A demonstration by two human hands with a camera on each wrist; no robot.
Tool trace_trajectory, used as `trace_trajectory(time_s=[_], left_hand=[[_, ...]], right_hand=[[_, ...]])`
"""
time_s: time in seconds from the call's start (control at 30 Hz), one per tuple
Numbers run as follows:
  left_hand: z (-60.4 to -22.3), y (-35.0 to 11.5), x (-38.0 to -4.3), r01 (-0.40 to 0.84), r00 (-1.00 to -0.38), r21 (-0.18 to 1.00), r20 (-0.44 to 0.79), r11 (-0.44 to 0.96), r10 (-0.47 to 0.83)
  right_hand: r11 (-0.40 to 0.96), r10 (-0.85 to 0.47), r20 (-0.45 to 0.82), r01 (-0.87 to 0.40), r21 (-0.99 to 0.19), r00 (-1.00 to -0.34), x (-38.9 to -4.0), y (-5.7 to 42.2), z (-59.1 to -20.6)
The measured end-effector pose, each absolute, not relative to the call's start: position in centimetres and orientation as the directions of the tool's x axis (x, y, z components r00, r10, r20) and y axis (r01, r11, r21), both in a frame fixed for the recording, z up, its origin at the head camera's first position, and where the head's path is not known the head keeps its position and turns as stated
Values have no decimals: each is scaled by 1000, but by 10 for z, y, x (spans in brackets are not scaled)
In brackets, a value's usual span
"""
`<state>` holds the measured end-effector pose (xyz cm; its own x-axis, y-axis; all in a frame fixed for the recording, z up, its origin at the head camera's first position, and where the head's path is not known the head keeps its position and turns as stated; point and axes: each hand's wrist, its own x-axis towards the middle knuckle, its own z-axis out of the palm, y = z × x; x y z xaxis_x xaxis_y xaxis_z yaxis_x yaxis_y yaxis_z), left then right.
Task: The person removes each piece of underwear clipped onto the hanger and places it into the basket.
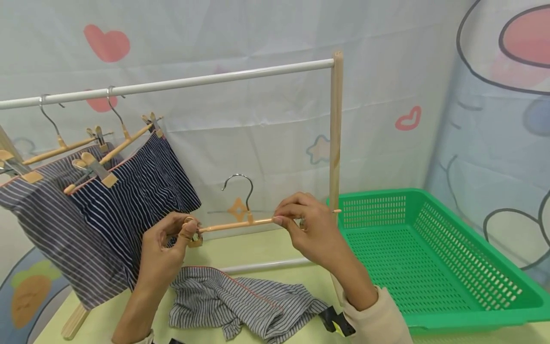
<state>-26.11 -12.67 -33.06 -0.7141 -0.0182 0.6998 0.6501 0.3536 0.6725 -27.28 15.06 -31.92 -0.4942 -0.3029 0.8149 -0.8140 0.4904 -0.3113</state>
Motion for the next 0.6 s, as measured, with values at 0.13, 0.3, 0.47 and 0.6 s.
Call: trace_trajectory(time_s=[0.13,0.3,0.47,0.6], left_hand=[[-332,-127,-263,637,-726,672,688,379,1],[-334,-128,-265,630,-739,662,671,406,53],[-335,-129,-267,641,-738,652,668,405,95],[-335,-130,-267,644,-739,655,666,395,101]], right_hand=[[492,-300,820,-816,-305,-487,-273,151,-319],[491,-306,827,-823,-287,-471,-273,153,-317],[495,-297,824,-816,-299,-482,-272,154,-316],[495,-304,815,-813,-307,-493,-272,155,-315]])
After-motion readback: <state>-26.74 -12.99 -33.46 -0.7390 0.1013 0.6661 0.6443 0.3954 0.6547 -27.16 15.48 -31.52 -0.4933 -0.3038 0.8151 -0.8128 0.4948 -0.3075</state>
